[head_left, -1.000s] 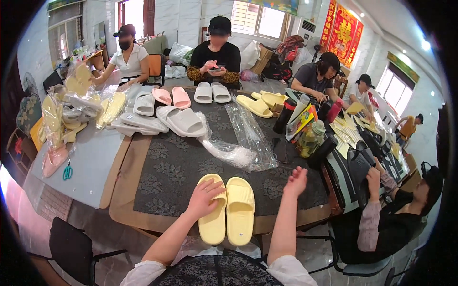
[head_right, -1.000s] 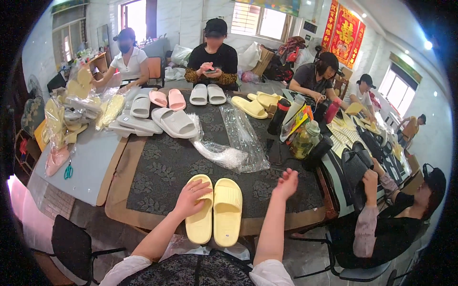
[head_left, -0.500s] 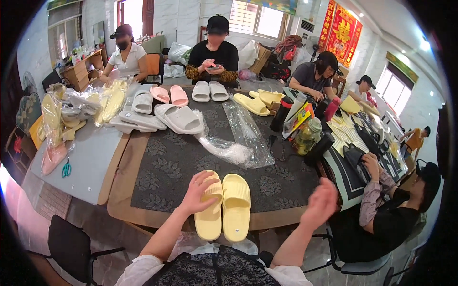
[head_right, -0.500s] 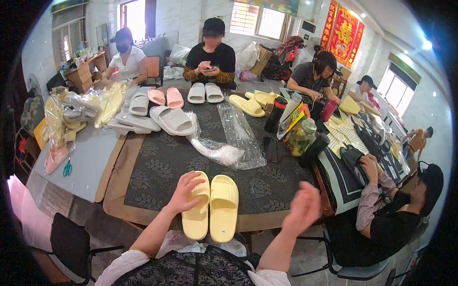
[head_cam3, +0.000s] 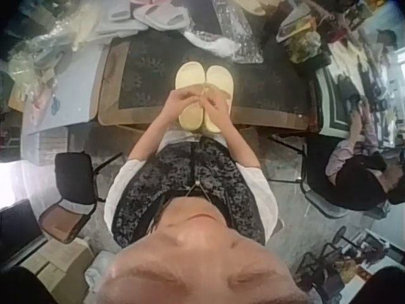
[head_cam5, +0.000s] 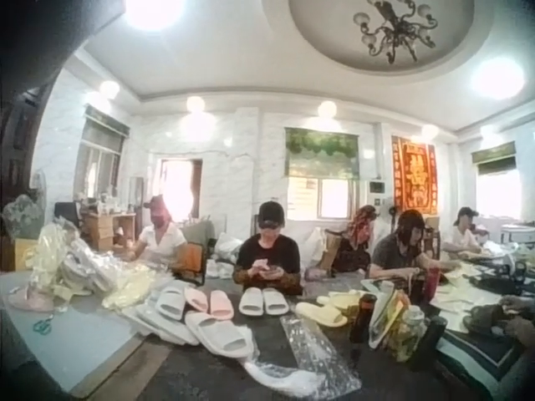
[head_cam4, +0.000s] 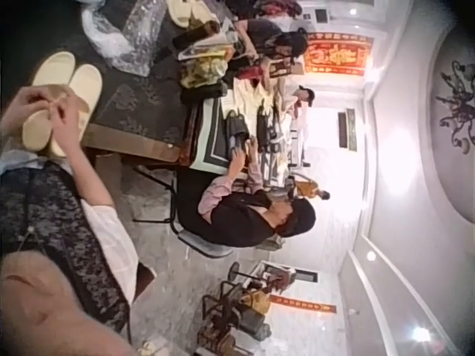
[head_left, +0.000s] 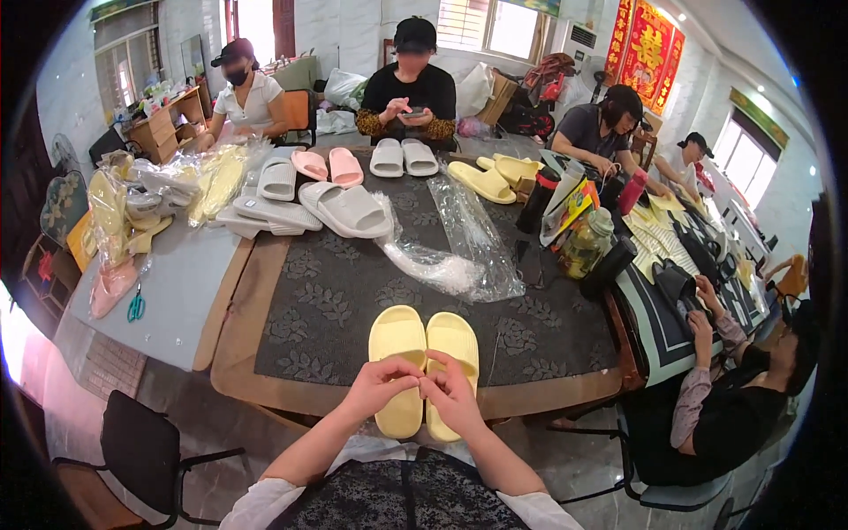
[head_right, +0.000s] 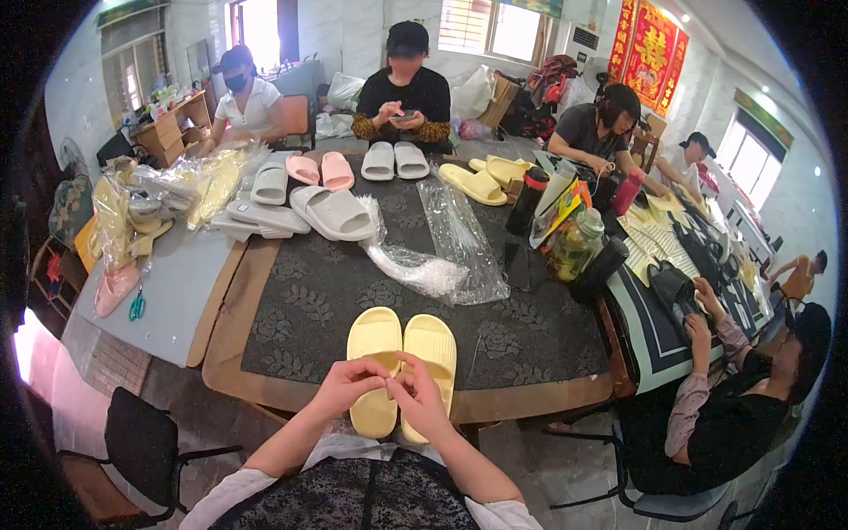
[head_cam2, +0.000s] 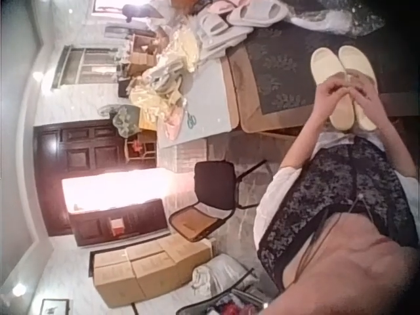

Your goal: Inspecting various colored slippers at a production table to check for defects and organize them.

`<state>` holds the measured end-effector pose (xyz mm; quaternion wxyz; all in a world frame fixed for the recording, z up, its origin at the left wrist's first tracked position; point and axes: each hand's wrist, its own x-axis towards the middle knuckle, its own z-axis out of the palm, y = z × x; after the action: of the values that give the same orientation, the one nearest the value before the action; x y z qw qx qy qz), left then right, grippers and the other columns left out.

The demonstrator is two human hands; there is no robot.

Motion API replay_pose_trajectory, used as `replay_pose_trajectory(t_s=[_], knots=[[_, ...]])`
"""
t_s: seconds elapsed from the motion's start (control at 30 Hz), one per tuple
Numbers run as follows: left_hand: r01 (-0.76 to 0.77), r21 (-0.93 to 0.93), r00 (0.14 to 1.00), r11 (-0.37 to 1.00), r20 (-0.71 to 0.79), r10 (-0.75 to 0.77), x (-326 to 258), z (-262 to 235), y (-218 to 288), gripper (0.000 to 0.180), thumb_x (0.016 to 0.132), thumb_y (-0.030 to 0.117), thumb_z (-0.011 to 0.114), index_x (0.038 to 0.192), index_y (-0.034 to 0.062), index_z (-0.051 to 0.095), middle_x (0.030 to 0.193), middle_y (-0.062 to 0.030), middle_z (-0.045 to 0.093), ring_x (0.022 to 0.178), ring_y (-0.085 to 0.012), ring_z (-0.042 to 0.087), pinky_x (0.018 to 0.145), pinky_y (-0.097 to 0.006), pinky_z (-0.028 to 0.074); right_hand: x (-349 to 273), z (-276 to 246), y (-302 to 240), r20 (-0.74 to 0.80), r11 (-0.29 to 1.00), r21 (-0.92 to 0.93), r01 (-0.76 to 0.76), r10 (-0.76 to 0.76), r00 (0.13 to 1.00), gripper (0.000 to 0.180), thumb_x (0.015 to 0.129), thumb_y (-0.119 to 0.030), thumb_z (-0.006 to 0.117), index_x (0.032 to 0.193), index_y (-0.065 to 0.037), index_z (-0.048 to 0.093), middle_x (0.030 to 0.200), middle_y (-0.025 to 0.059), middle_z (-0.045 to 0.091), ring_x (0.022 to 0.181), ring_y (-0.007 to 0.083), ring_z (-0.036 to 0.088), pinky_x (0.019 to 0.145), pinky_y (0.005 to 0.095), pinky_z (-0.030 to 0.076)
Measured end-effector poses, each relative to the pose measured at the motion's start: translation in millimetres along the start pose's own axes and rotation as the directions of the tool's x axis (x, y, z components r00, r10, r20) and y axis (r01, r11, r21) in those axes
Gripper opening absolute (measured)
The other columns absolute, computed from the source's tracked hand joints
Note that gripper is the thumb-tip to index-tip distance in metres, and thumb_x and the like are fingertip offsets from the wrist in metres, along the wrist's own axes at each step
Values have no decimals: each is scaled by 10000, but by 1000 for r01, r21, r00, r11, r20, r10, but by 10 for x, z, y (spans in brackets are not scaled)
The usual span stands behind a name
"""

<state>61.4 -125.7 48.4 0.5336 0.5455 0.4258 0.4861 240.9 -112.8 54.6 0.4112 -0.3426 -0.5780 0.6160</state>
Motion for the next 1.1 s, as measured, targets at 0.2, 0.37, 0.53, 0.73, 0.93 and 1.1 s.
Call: replay_pose_trajectory(t_s=[0.2,0.37,0.53,0.73,0.93,1.1], knots=[[78,-117,987,990,-132,-94,-2,-100,14,83,860,38,653,937,21,628,846,22,627,799,-55,573,733,-227,471,-142,-240,69,62,957,-265,-114,135,989,186,931,-133,609,1070,-10,616,773,3,617,708,48,556,628,211,448],[11,270,985,963,-170,36,51,-311,-33,141,831,105,693,940,34,639,813,20,624,743,-68,562,663,-229,451,-322,-308,14,22,802,-593,-73,107,994,219,883,-260,641,874,-44,675,771,61,656,639,161,621,619,286,489],[-53,471,978,881,-154,141,78,-363,-109,145,823,91,695,948,36,647,797,23,619,746,-55,553,664,-229,459,-420,-249,12,-8,563,-826,-10,5,1000,202,791,-280,651,757,-83,684,729,71,657,653,258,649,602,361,512],[23,508,916,861,-356,186,327,-660,-195,217,827,157,670,1003,30,655,858,-59,659,766,-160,617,654,-284,484,-179,-43,119,-91,535,-845,6,-154,984,233,791,-290,644,693,-82,680,658,94,640,591,285,638,554,394,505],[-146,749,933,646,-113,342,661,-766,-211,224,832,43,544,1033,51,641,1013,-119,632,952,-288,578,880,-382,442,274,215,194,-63,410,-909,74,-309,949,249,821,-269,626,666,-78,660,626,123,628,576,318,629,525,420,488],[-214,881,971,421,144,193,831,-866,-236,296,791,-6,519,1046,57,655,1013,-117,624,975,-307,549,921,-396,434,491,323,366,-24,332,-939,86,-313,949,291,863,-264,583,660,-66,647,639,137,642,581,316,648,532,436,519]])
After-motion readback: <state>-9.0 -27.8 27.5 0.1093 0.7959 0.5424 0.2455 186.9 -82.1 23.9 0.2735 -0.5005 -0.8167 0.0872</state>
